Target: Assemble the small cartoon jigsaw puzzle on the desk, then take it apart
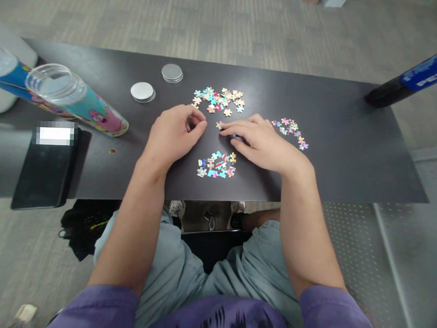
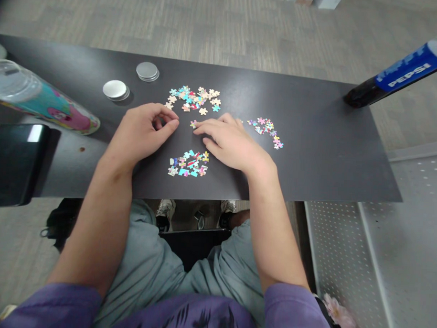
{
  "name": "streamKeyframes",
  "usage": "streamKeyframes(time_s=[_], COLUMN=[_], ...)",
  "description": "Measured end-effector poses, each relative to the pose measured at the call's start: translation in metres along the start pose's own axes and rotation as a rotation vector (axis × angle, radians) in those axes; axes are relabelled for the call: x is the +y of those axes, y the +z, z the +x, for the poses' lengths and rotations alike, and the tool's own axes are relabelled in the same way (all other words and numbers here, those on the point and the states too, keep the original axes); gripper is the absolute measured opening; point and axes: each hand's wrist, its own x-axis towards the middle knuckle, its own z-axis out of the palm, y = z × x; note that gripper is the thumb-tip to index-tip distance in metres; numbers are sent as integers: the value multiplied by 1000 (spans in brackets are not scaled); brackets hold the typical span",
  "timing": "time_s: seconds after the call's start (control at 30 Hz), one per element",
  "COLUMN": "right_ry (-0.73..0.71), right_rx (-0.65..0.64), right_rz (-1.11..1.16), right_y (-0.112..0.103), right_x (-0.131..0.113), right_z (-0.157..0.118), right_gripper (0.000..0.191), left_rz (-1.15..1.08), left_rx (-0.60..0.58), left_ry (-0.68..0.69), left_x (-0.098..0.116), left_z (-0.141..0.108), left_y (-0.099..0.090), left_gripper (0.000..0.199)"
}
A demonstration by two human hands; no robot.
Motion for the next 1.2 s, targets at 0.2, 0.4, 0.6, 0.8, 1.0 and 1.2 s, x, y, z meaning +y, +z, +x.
streamKeyframes(time_s=[0.2, 0.4, 0.6, 0.8, 1.0, 1.2], right_ry=[23, 54, 122, 155, 193, 201], right_rx=[181, 222, 198, 165, 221, 209], right_rz=[-28, -96, -155, -167, -157, -81], right_y=[4, 17, 28, 15, 13, 14], right_x=[20, 22, 19, 11, 5, 7], right_z=[2, 8, 15, 10, 12, 17], right_gripper=[49, 52, 58, 48, 42, 33], left_rz=[63, 139, 60, -76, -77, -41], left_rx=[-64, -80, -152, -267, -172, -181], left_ry=[209, 264, 261, 243, 181, 187], left_x=[-3, -2, 0, 12, 12, 14], left_z=[-3, -2, 0, -2, 2, 0], left_y=[12, 25, 14, 4, 4, 8], left_gripper=[35, 39, 29, 17, 17, 17])
